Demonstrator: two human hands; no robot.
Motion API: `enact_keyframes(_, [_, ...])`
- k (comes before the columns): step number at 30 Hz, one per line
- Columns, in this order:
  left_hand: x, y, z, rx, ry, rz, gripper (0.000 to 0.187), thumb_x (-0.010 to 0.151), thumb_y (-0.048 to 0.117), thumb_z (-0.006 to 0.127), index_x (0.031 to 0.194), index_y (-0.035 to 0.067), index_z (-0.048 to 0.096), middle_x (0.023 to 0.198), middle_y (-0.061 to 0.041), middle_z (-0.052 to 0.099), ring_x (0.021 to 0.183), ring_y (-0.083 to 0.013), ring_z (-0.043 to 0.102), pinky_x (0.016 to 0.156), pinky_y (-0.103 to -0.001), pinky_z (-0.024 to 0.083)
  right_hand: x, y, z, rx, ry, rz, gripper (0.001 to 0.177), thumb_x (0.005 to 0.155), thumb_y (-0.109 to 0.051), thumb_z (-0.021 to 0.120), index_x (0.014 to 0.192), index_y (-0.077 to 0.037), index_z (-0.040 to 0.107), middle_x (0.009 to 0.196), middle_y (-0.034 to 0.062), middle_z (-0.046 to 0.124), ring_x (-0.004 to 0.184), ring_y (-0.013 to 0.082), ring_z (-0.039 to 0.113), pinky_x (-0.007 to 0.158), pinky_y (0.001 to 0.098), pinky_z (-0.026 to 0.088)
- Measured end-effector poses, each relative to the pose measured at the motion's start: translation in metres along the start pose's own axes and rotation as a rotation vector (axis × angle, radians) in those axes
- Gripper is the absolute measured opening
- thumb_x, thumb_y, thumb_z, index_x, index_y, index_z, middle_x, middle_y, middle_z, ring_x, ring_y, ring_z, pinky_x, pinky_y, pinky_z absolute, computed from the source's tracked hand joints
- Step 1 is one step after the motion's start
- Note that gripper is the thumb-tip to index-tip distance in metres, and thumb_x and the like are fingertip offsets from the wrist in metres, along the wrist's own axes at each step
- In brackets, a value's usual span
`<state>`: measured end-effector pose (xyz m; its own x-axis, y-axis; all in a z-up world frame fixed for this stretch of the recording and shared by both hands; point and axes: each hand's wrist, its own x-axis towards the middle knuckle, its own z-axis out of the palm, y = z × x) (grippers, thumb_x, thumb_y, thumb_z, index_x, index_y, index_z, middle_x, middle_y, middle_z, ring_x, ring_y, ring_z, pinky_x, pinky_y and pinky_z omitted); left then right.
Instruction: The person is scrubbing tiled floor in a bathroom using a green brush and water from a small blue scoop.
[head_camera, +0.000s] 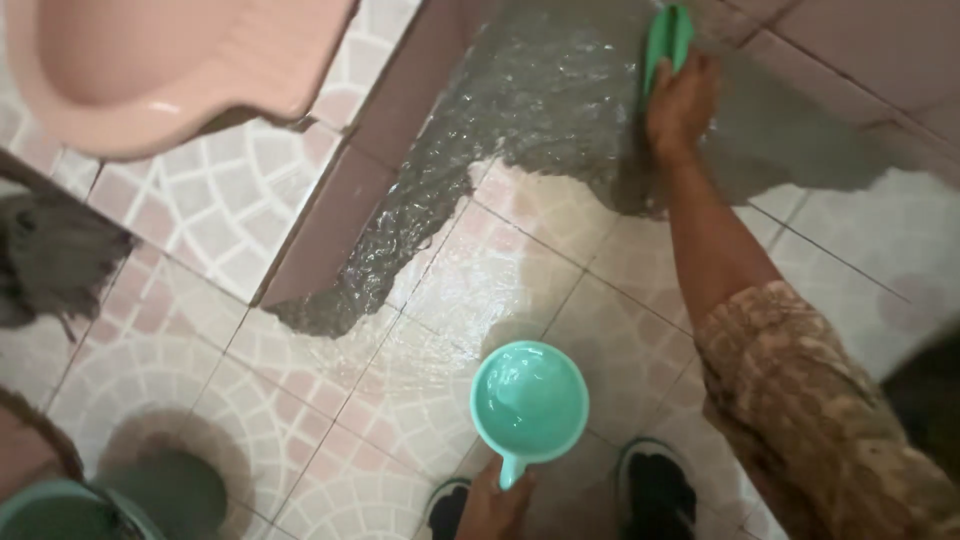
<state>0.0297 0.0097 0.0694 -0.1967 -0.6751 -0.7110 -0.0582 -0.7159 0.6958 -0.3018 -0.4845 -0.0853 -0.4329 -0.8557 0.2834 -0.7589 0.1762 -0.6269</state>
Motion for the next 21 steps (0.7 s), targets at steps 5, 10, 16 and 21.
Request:
enact_keyframes(5, [-0.01, -0.01, -0.006, 0.095, 0.075, -0.054, 0.039, 0.088, 0.024, 0.068, 0.122, 0.006, 0.067, 0.09, 0.002, 0.072, 0.086, -0.0049, 0.065, 0.078, -0.026, 0.052, -0.048, -0.077, 0.005, -0.082, -0.01, -0.352, 0.033, 0.101, -0.018, 0.07, 0.126, 0.003, 0.063, 0.122, 0.028, 0.059, 0.108, 0.0472, 0.057, 0.093, 0.055, 0.046])
enact_keyframes(10, [-0.003, -0.016, -0.004, 0.108, 0.11, -0.069, 0.033, 0.089, 0.024, 0.067, 0.116, 0.006, 0.071, 0.081, 0.001, 0.069, 0.076, -0.0056, 0.061, 0.071, -0.027, 0.052, -0.144, -0.159, 0.001, 0.154, -0.266, -0.378, 0.027, 0.097, -0.016, 0.068, 0.121, -0.003, 0.065, 0.113, 0.0198, 0.066, 0.105, 0.0393, 0.062, 0.092, 0.0527, 0.05])
enact_keyframes(16, [-0.004, -0.014, -0.003, 0.122, 0.134, -0.147, 0.034, 0.088, 0.025, 0.069, 0.118, 0.009, 0.067, 0.072, -0.001, 0.066, 0.064, -0.0109, 0.06, 0.063, -0.03, 0.051, -0.241, -0.233, -0.011, 0.194, -0.428, -0.644, 0.04, 0.079, -0.027, 0.07, 0.115, -0.01, 0.069, 0.103, 0.0199, 0.068, 0.1, 0.0383, 0.064, 0.081, 0.0563, 0.049])
enact_keyframes(21, [-0.017, -0.051, -0.018, 0.02, 0.141, 0.088, 0.025, 0.098, 0.021, 0.069, 0.113, 0.002, 0.07, 0.075, 0.0, 0.059, 0.065, -0.0107, 0.052, 0.06, -0.031, 0.044, -0.162, -0.033, 0.031, -0.414, 0.005, -0.714, 0.037, 0.101, -0.016, 0.067, 0.133, 0.001, 0.063, 0.116, 0.0206, 0.065, 0.109, 0.0331, 0.064, 0.099, 0.0494, 0.05])
